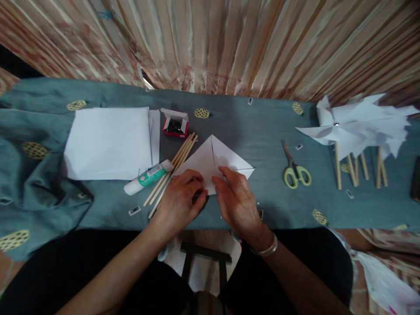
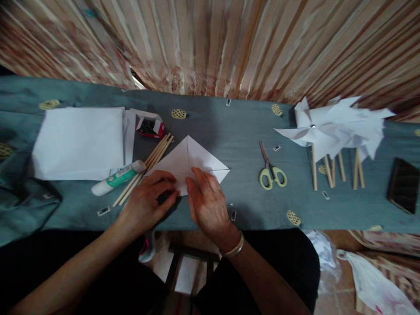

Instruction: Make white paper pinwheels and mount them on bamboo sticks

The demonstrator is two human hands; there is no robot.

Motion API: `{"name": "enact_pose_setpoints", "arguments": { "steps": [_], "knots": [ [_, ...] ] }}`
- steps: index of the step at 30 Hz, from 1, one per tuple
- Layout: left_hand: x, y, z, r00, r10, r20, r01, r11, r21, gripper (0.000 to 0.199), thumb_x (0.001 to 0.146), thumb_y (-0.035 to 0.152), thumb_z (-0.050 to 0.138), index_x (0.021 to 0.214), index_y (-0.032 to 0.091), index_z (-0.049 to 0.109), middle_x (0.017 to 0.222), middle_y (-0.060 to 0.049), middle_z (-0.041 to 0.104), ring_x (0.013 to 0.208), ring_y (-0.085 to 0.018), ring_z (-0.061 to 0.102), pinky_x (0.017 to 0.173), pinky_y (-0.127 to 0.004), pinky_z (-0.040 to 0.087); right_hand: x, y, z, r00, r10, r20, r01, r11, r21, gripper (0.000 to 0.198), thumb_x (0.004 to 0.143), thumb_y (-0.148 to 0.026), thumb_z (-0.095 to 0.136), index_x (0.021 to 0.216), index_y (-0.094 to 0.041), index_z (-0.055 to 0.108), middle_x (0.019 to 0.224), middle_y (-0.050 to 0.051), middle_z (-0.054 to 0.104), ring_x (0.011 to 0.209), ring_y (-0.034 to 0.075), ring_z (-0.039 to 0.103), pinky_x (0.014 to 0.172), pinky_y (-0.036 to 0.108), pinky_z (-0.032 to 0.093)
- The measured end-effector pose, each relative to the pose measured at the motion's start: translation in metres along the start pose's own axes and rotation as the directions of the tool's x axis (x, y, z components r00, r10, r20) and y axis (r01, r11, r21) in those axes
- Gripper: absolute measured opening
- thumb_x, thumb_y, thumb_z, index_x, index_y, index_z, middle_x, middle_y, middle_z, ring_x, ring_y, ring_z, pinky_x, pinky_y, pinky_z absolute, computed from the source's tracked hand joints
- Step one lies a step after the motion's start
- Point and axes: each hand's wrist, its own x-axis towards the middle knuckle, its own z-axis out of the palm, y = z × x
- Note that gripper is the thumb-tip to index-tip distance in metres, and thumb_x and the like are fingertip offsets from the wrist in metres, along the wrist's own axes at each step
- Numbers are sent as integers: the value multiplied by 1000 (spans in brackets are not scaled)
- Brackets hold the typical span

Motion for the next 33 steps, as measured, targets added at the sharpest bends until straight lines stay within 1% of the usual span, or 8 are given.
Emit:
{"name": "enact_pose_setpoints", "arguments": {
  "steps": [3,8,15,22,27,29,31,33],
  "knots": [
    [0,0,-1,1000,-4,6,4,1000,-1,13,86,17,55,75,16,62,96,-8,63,86,-20,63,80,-36,53,1,2,1,1000,-21,7,21,1000,-19,32,91,-11,47,121,-13,57,133,17,52,123,29,49,103,49,46],
    [1,0,0,1000,2,-5,-2,1000,-7,12,85,16,56,75,16,63,95,-7,64,86,-20,63,79,-35,53,3,3,2,999,-23,34,24,999,-33,35,91,-8,43,123,-14,55,135,17,50,127,29,46,104,50,45],
    [0,0,0,1000,-5,-1,5,1000,-9,12,86,17,55,75,16,62,96,-7,64,86,-19,63,80,-35,53,0,3,5,998,4,57,-3,1000,-12,43,89,-5,41,128,-21,50,141,13,47,134,30,40,105,54,43],
    [1,-2,2,1000,10,3,-10,1000,-25,12,85,16,56,75,14,63,95,-9,63,84,-21,62,79,-38,53,1,6,8,998,42,56,-45,998,49,40,90,-8,41,123,-24,56,144,8,45,137,29,36,109,53,38],
    [3,0,0,1000,1,25,-1,1000,-20,10,82,13,59,75,13,65,94,-9,63,83,-21,63,77,-37,53,5,5,2,998,57,26,-59,992,108,36,89,-8,41,115,-22,62,141,9,49,133,28,41,108,51,39],
    [3,1,-1,1000,2,23,-1,1000,-14,8,81,12,60,75,12,65,92,-9,63,83,-21,63,77,-36,53,8,10,-5,998,58,6,-58,981,183,37,90,-9,39,118,-20,61,140,11,49,131,26,43,107,49,41],
    [3,1,-1,1000,3,18,-3,1000,-3,8,81,12,61,75,12,66,92,-9,63,82,-21,63,77,-36,53,11,19,-11,996,83,-16,-78,971,224,41,92,-12,37,127,-19,56,140,12,49,131,24,45,108,48,40],
    [2,0,0,1000,5,14,-5,1000,9,7,81,13,61,76,12,66,94,-9,63,82,-21,64,78,-36,53,15,30,-15,990,140,-37,-131,974,182,44,93,-15,36,134,-19,50,141,13,50,132,25,45,110,50,38]
  ]
}}
